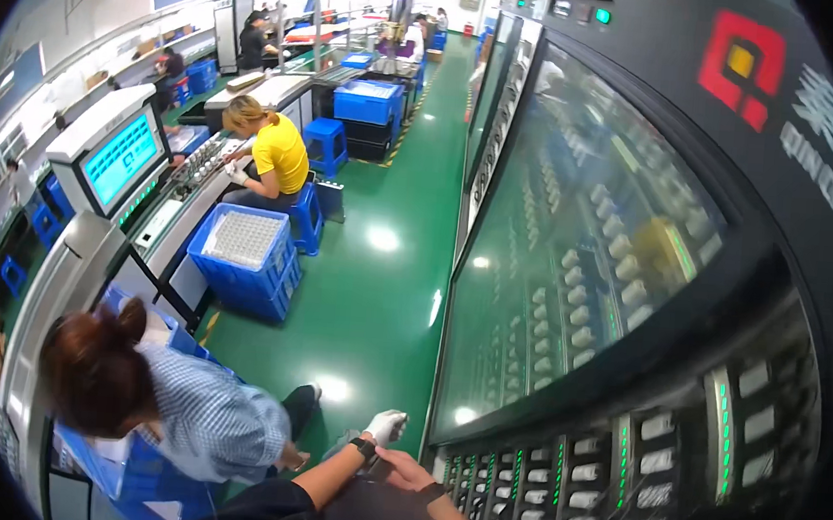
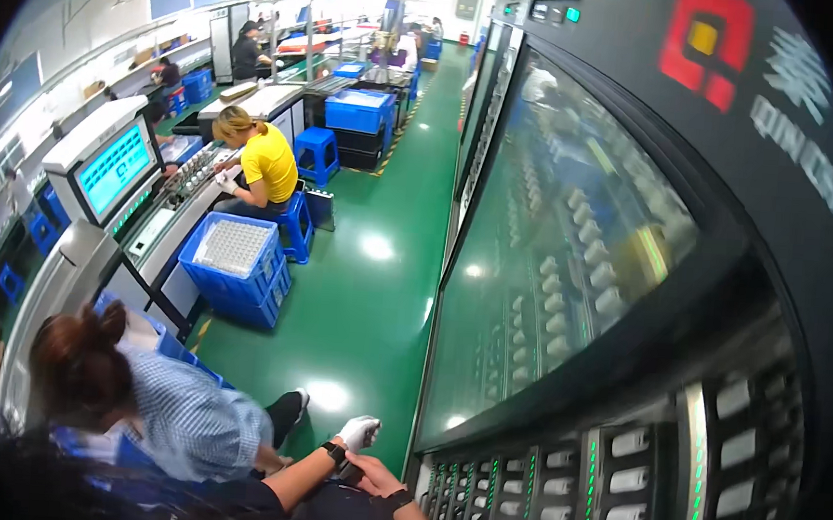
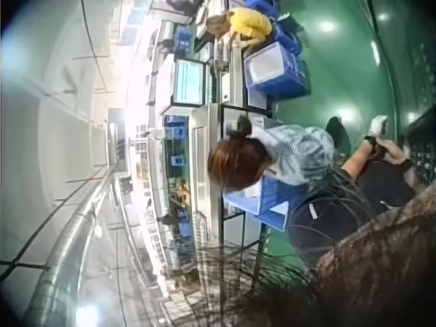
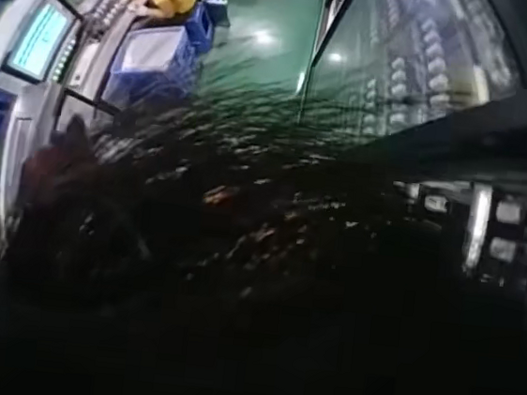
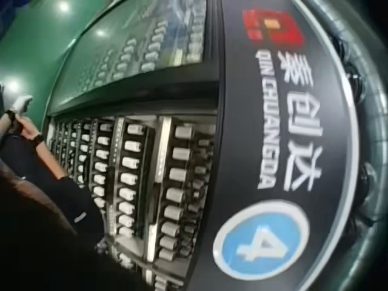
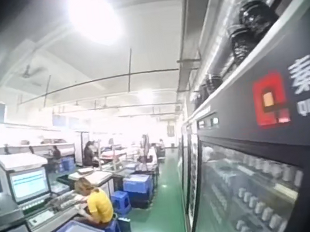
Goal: Retrieving trays of electronic components from storage racks and placing them onto a conveyor belt for processing.
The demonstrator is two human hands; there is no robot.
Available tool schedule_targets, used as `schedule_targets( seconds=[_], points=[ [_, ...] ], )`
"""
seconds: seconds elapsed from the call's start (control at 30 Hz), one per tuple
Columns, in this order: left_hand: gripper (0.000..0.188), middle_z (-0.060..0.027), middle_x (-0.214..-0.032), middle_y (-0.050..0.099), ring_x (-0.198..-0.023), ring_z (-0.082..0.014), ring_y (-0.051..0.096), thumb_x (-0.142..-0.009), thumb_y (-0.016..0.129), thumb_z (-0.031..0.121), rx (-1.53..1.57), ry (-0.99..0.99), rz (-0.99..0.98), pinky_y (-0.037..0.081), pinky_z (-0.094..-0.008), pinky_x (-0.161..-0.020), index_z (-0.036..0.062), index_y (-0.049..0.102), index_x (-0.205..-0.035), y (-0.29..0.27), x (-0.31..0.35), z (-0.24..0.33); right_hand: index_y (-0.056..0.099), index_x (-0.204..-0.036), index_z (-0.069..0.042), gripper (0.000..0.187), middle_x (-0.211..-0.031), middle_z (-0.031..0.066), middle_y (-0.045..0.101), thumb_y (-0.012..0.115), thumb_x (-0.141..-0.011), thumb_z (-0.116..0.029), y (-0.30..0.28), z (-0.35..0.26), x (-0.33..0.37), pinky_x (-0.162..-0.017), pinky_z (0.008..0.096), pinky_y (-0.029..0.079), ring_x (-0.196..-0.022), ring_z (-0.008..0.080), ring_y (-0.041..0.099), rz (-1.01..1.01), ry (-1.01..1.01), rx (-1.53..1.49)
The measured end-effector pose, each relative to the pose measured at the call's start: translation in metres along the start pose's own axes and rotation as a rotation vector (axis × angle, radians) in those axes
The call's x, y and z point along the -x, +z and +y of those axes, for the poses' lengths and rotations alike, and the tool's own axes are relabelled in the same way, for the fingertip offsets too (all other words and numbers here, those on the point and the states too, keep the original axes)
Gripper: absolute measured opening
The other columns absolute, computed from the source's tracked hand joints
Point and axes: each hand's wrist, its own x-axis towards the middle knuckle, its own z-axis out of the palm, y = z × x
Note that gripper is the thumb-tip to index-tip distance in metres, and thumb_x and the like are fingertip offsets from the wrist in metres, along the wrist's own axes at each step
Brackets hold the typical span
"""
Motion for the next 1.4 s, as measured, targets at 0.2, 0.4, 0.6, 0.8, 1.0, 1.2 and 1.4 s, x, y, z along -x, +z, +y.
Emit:
schedule_targets(
  seconds=[0.2, 0.4, 0.6, 0.8, 1.0, 1.2, 1.4],
  points=[
    [0.017, 0.0027, -0.074, 0.060, -0.059, -0.0093, 0.053, -0.105, 0.063, 0.027, -0.134, -0.144, -0.117, 0.043, -0.0259, -0.054, 0.0110, 0.067, -0.102, 0.015, -0.086, 0.006, 0.064, -0.129, 0.001, 0.033, -0.127, 0.0136, 0.071, 0.062, -0.109, -0.025, -0.058, -0.044, -0.057, -0.103, 0.0485, 0.055, -0.117, 0.0273, 0.069, -0.040, 0.170, -0.223],
    [0.023, -0.0029, -0.079, 0.068, -0.066, -0.0153, 0.061, -0.101, 0.064, 0.028, -0.273, -0.142, -0.167, 0.049, -0.0324, -0.060, 0.0067, 0.072, -0.097, -0.023, -0.181, 0.069, 0.056, -0.142, -0.003, 0.041, -0.135, 0.0125, 0.067, 0.061, -0.109, -0.026, -0.045, -0.120, -0.141, -0.110, 0.0524, 0.051, -0.126, 0.0287, 0.065, 0.100, 0.142, -0.202],
    [0.018, -0.0018, -0.075, 0.064, -0.060, -0.0131, 0.057, -0.099, 0.066, 0.026, -0.018, -0.097, -0.021, 0.046, -0.0298, -0.054, 0.0083, 0.070, -0.098, -0.089, -0.251, 0.186, 0.059, -0.135, -0.007, 0.052, -0.121, 0.0044, 0.069, 0.079, -0.097, -0.037, 0.026, -0.219, -0.239, -0.095, 0.0385, 0.056, -0.104, 0.0180, 0.068, 0.304, 0.172, 0.156],
    [0.014, 0.0004, -0.074, 0.064, -0.058, -0.0123, 0.056, -0.100, 0.064, 0.024, 0.239, -0.101, 0.149, 0.046, -0.0287, -0.053, 0.0112, 0.070, -0.100, -0.168, -0.298, 0.270, 0.063, -0.122, -0.005, 0.044, -0.108, 0.0027, 0.069, 0.077, -0.098, -0.039, 0.067, -0.306, -0.347, -0.081, 0.0297, 0.059, -0.091, 0.0129, 0.068, 0.090, 0.310, 0.220],
    [0.013, 0.0008, -0.075, 0.065, -0.059, -0.0124, 0.057, -0.099, 0.066, 0.025, 0.257, -0.116, 0.236, 0.046, -0.0296, -0.054, 0.0133, 0.070, -0.097, -0.202, -0.391, 0.374, 0.063, -0.121, -0.003, 0.040, -0.105, 0.0035, 0.070, 0.078, -0.098, -0.031, 0.079, -0.426, -0.450, -0.082, 0.0307, 0.060, -0.091, 0.0155, 0.071, -0.007, 0.392, 0.172],
    [0.015, 0.0010, -0.074, 0.062, -0.061, -0.0121, 0.057, -0.099, 0.067, 0.027, 0.135, 0.048, 0.290, 0.048, -0.0286, -0.058, 0.0121, 0.069, -0.098, -0.186, -0.516, 0.542, 0.055, -0.135, 0.006, 0.056, -0.128, 0.0117, 0.067, 0.077, -0.098, -0.030, 0.074, -0.599, -0.550, -0.092, 0.0371, 0.059, -0.112, 0.0205, 0.069, -0.130, 0.318, 0.285],
    [0.018, 0.0010, -0.076, 0.061, -0.064, -0.0092, 0.056, -0.101, 0.065, 0.027, -0.260, 0.153, 0.209, 0.046, -0.0255, -0.059, 0.0098, 0.067, -0.098, -0.159, -0.635, 0.655, 0.061, -0.123, 0.001, 0.041, -0.105, 0.0048, 0.065, 0.078, -0.096, -0.026, 0.057, -0.743, -0.615, -0.076, 0.0324, 0.055, -0.094, 0.0144, 0.066, -0.055, 0.274, 0.376]
  ],
)
